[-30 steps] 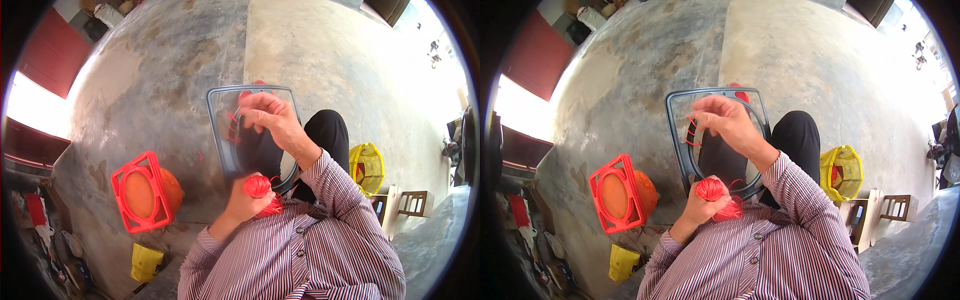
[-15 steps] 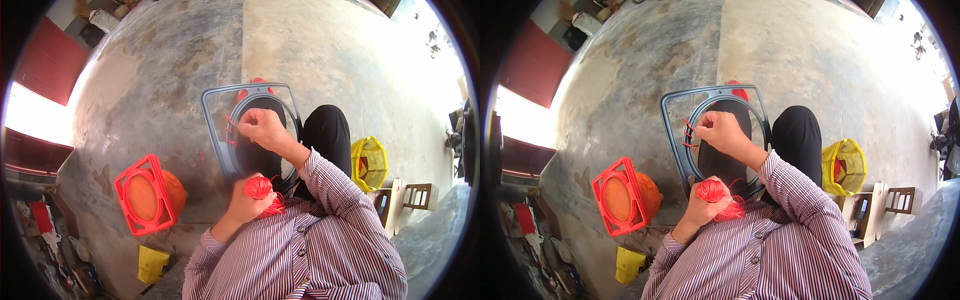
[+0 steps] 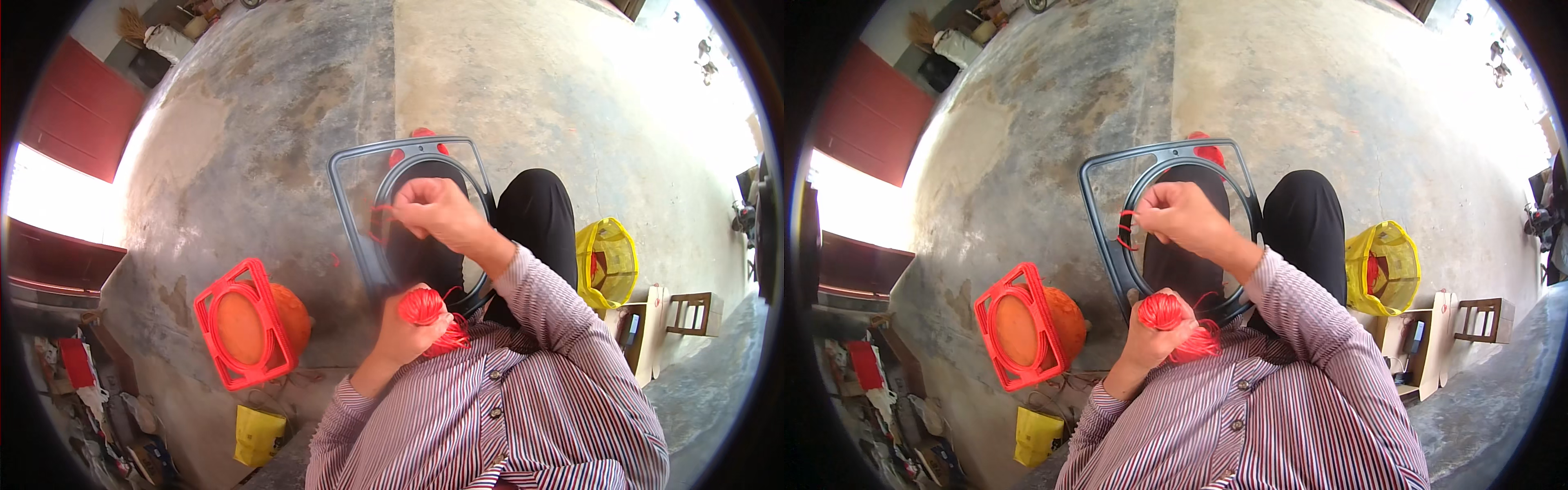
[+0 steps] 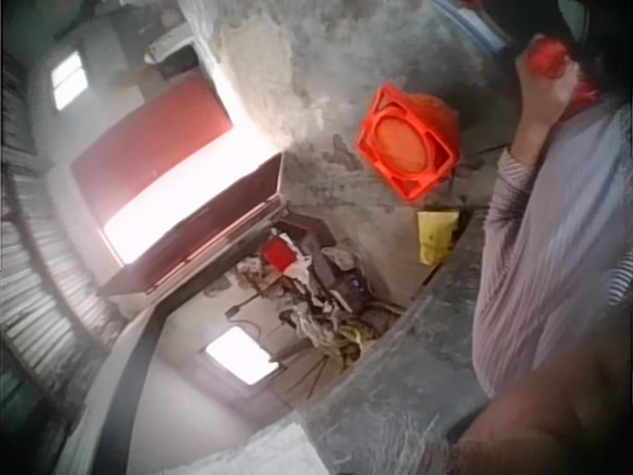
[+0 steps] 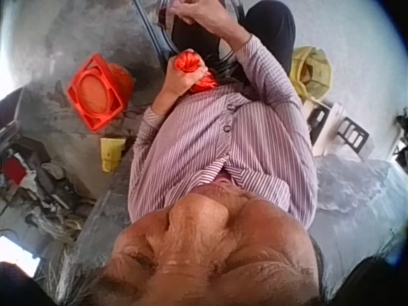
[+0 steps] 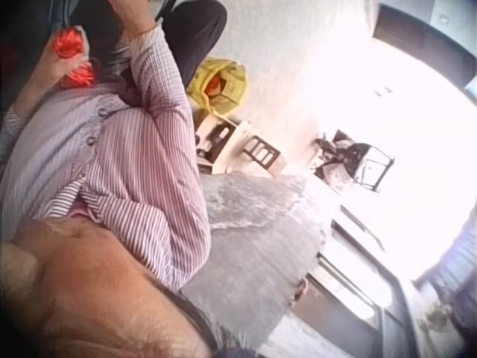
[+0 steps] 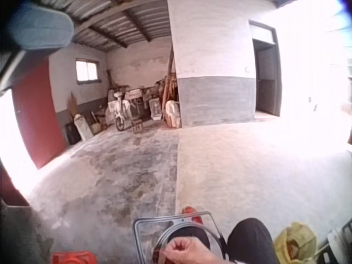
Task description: Wrapping and knotting red decorative string around a plastic furniture frame component.
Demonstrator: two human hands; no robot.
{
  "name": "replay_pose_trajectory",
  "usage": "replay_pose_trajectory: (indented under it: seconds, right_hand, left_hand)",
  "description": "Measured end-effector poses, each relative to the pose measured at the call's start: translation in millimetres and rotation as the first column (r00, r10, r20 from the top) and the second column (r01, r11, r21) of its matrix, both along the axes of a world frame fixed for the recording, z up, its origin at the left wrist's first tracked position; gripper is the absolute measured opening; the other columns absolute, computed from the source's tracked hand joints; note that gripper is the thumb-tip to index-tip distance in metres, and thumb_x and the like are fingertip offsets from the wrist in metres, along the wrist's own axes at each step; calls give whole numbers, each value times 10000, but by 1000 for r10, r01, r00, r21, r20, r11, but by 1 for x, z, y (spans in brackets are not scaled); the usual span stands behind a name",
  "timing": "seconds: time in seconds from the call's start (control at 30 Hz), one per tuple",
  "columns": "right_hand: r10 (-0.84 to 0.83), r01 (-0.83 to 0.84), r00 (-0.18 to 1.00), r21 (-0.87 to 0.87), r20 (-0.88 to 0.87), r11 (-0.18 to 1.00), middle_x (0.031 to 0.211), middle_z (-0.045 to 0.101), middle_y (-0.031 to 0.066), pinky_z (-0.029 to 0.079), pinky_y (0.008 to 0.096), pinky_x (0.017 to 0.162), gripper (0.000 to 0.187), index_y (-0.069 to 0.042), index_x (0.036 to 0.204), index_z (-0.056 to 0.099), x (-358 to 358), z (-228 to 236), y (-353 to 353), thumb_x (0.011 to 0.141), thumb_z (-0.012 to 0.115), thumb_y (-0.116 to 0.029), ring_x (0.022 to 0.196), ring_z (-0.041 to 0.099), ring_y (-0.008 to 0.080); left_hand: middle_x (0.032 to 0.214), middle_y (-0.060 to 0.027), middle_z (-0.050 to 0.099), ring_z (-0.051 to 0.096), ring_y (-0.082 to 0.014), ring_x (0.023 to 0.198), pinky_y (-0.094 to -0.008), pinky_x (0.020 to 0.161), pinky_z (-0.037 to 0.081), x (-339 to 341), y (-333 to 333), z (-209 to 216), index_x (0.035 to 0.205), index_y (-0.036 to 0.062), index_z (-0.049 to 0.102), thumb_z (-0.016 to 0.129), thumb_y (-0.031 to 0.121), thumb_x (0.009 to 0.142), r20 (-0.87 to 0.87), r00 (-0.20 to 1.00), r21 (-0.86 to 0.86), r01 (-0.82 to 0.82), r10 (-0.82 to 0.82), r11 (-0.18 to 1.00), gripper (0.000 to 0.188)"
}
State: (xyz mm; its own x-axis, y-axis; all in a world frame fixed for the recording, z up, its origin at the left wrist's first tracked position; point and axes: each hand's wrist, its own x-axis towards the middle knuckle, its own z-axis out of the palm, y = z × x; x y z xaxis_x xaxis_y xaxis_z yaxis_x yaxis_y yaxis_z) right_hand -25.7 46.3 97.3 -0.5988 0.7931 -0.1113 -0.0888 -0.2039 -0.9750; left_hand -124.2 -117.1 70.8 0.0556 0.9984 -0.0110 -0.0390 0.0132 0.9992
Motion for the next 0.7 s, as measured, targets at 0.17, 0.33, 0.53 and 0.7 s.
replay_pose_trajectory:
  seconds: [0.17, 0.33, 0.53, 0.7]
  right_hand:
    - [319, -398, 803, -55, -503, 916, 633, 548, 30, 365, 256, 444, 163, -1, 707, 553, 77, 28, -18, 766, 662, -107, 512, 498, 97]
    - [318, -262, 645, 190, -694, 946, 592, 537, 85, 364, 284, 442, 156, 7, 700, 550, 165, 49, -17, 747, 680, -65, 483, 503, 162]
    - [-342, 352, 936, 196, -83, 915, 635, 551, 45, 374, 251, 458, 153, 13, 742, 577, 267, 63, -50, 813, 668, -87, 528, 509, 98]
    - [-471, 461, 857, 95, 208, 882, 665, 591, 23, 420, 224, 516, 139, -15, 771, 583, 307, 31, -74, 812, 679, -108, 554, 539, 88]
  left_hand:
    - [696, -26, 591, 572, -93, 653, -264, 640, 470, 0, 0, -3, 759, 8, 600, 725, 3, 755, 55, 997, -52, -58, 60, 997, 124]
    - [694, -19, 593, 577, -105, 650, -260, 645, 469, -2, 2, -2, 753, 8, 610, 715, -2, 752, 122, 990, -117, -52, 66, 992, 105]
    - [750, -18, 603, 586, -108, 712, -260, 689, 464, -8, 0, -2, 783, 24, 598, 666, -30, 753, -13, 1000, -61, -17, 17, 998, 92]
    - [820, -46, 608, 581, -100, 774, -255, 744, 463, -5, -3, -6, 855, 32, 565, 648, -54, 754, 180, 982, -158, -31, 60, 987, 157]
